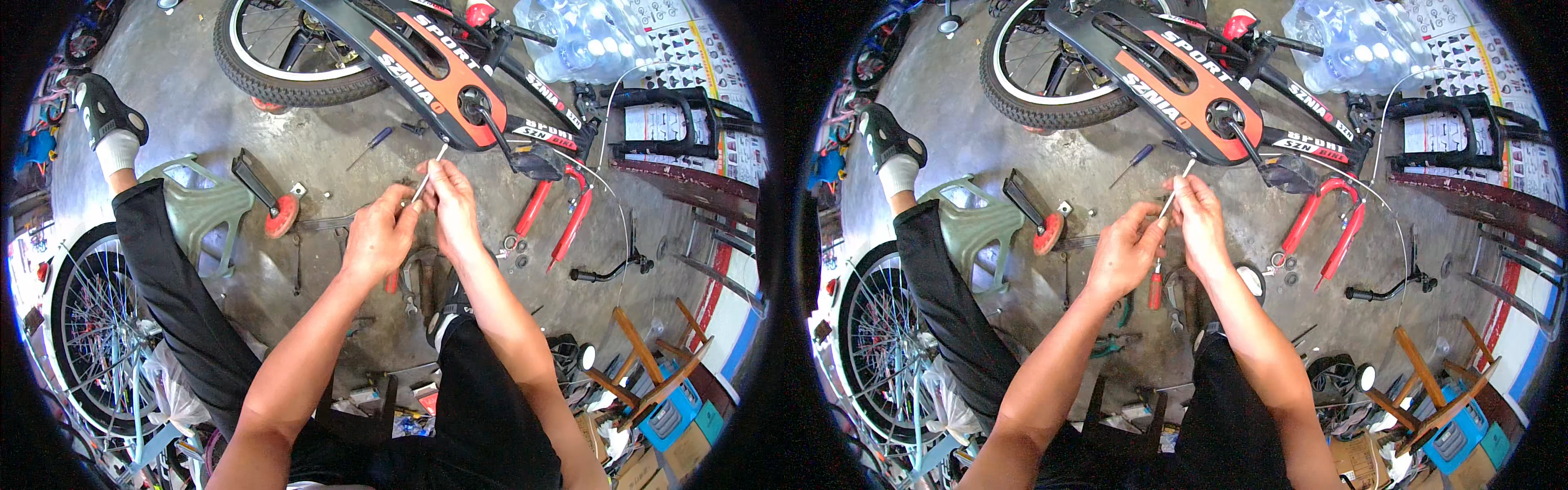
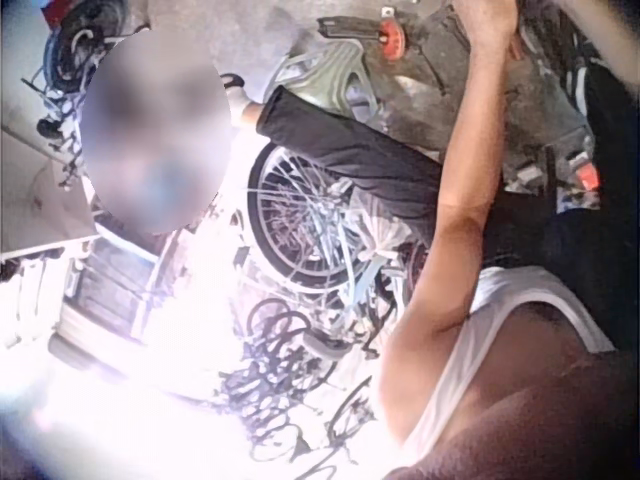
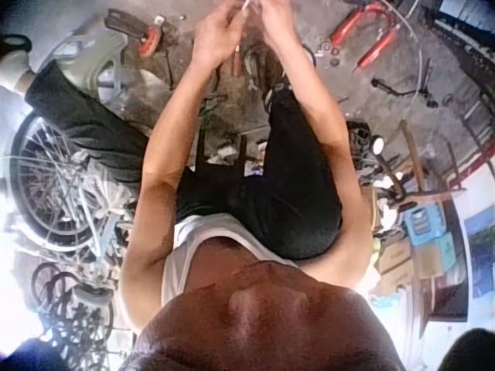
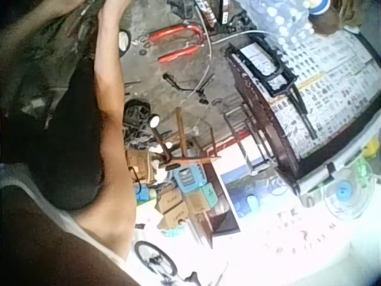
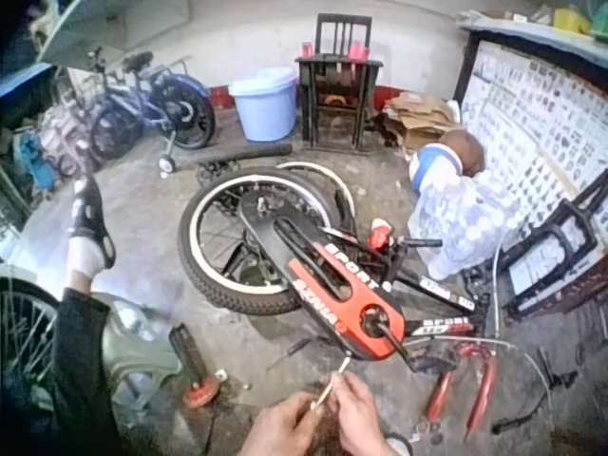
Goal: The person removes the seat and seat post from a bicycle frame, uses a wrench to detach a small red wheel from the rear axle, and then uses pliers and a screwdriver to work on the brake cables and components near the handlebars.
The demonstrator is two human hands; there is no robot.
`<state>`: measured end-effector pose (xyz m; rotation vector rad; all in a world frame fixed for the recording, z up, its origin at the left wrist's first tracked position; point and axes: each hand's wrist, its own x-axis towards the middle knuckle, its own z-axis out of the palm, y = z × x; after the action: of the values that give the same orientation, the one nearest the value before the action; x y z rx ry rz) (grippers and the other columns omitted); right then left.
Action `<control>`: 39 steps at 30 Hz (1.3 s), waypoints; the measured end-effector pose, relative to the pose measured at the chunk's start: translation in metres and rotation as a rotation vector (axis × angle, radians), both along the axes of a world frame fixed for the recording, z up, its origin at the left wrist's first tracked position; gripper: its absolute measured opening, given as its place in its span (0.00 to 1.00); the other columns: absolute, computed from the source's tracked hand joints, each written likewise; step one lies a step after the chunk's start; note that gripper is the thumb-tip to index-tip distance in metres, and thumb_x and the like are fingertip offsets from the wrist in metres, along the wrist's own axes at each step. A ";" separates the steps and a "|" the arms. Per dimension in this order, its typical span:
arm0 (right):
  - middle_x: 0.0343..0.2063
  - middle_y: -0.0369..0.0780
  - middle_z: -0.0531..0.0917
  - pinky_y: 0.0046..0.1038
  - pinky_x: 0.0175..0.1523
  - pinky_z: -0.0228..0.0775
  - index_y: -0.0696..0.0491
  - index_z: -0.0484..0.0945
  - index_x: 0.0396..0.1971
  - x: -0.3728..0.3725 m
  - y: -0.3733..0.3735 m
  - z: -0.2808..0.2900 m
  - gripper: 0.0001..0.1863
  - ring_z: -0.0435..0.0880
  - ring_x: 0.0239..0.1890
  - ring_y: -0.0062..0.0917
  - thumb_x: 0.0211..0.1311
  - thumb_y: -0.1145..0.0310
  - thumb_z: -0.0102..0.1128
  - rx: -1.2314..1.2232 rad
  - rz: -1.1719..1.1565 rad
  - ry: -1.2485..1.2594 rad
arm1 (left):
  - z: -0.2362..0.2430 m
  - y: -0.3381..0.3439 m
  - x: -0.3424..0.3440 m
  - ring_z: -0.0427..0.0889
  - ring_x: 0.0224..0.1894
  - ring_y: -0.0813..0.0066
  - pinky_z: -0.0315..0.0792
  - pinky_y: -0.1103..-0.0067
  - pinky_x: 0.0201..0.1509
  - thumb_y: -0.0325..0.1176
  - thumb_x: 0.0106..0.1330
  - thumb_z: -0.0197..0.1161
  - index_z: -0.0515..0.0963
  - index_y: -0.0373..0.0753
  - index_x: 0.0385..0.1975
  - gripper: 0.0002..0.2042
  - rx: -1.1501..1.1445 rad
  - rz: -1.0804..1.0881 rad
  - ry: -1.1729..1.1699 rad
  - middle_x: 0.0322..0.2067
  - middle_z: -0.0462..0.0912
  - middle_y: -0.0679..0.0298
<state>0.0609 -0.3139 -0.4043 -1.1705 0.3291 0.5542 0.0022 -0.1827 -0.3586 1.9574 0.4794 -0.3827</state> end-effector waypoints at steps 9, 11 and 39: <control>0.21 0.27 0.68 0.19 0.29 0.58 0.55 0.80 0.42 0.001 0.009 -0.001 0.16 0.64 0.22 0.12 0.79 0.58 0.53 0.068 -0.021 0.019 | -0.007 0.021 -0.068 0.84 0.26 0.73 0.75 0.73 0.31 0.42 0.72 0.65 0.77 0.34 0.54 0.19 0.104 -0.004 0.028 0.26 0.83 0.60; 0.21 0.27 0.68 0.19 0.29 0.58 0.56 0.80 0.42 0.006 0.010 -0.001 0.16 0.64 0.22 0.11 0.79 0.58 0.52 0.074 -0.051 0.034 | 0.001 0.021 -0.066 0.83 0.25 0.72 0.76 0.72 0.32 0.42 0.72 0.65 0.76 0.33 0.56 0.21 0.080 0.008 0.021 0.26 0.83 0.60; 0.54 0.41 0.81 0.33 0.65 0.66 0.58 0.73 0.64 -0.031 -0.001 0.012 0.26 0.77 0.59 0.28 0.72 0.58 0.61 0.613 0.379 0.132 | 0.034 0.035 -0.080 0.73 0.15 0.73 0.68 0.76 0.24 0.61 0.81 0.38 0.78 0.36 0.45 0.31 -1.195 0.747 0.523 0.18 0.78 0.66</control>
<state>0.0294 -0.3146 -0.3923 -0.5988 0.0330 0.9856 -0.0778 -0.1477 -0.3244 0.4435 0.9752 -0.5151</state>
